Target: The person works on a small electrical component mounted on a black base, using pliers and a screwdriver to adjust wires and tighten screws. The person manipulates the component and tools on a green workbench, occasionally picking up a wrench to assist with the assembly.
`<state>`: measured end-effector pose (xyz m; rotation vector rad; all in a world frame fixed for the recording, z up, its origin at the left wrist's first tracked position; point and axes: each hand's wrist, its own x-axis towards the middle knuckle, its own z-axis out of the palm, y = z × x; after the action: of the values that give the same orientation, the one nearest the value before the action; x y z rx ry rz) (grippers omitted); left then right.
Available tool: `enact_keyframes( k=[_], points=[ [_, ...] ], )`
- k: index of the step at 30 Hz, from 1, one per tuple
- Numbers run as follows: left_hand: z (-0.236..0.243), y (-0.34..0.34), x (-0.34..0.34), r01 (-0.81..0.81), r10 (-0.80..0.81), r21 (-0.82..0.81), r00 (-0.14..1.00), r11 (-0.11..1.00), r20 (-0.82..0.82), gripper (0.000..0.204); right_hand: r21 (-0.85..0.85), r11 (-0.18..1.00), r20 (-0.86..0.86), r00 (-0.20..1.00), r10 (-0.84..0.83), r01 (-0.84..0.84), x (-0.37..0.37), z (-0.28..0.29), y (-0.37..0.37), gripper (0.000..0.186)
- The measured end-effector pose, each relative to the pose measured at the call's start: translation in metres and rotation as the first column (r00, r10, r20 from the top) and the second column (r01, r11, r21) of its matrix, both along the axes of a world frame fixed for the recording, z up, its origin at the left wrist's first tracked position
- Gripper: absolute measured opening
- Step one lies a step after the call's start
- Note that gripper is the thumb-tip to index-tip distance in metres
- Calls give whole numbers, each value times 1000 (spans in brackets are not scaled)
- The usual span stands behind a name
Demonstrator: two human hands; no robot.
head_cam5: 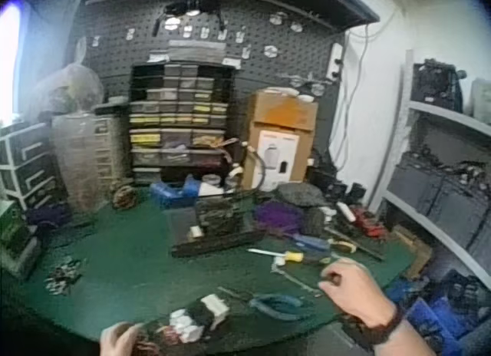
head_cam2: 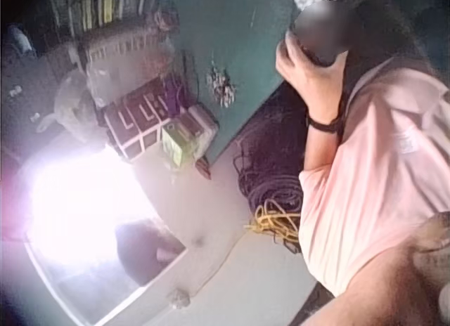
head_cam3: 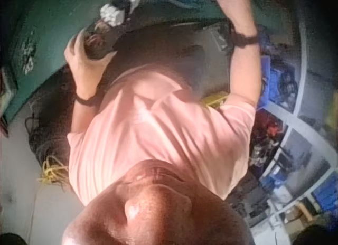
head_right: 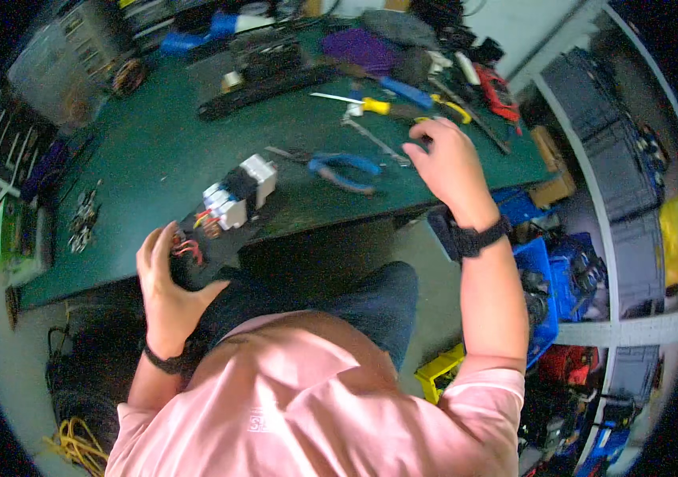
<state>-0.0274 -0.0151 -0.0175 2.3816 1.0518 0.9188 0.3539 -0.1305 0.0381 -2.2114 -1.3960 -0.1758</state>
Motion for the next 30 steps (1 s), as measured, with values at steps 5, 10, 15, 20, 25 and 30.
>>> enact_keyframes(
  k=[5, 10, 15, 20, 25, 30],
  points=[
    [4, 1, -1, 20, -20, 31, 1000, 999, -19, 105, -110, 988, 119, 988, -99, 113, 40, 8, 6, 24],
    [-1, 1, 4, 39, -38, 26, 999, 999, -34, 99, -147, 989, 200, 980, -4, 34, 54, -6, 26, 20],
    [-6, 3, 6, 33, -33, 61, 999, 998, 0, 96, -241, 961, 155, 972, 174, -134, 10, -19, 45, 17],
    [-2, 3, 5, 39, -37, 45, 998, 998, -50, 97, -312, 950, 210, 972, 105, -35, 8, -38, 58, 16],
    [1, 4, 6, 52, -51, 42, 998, 998, -35, 98, -211, 977, 71, 997, -25, 39, -7, -5, 51, 17],
    [-1, 8, 6, 88, -87, 31, 996, 996, -30, 97, 132, 955, -856, 456, 246, -267, -68, 11, -5, 10]
  ],
)
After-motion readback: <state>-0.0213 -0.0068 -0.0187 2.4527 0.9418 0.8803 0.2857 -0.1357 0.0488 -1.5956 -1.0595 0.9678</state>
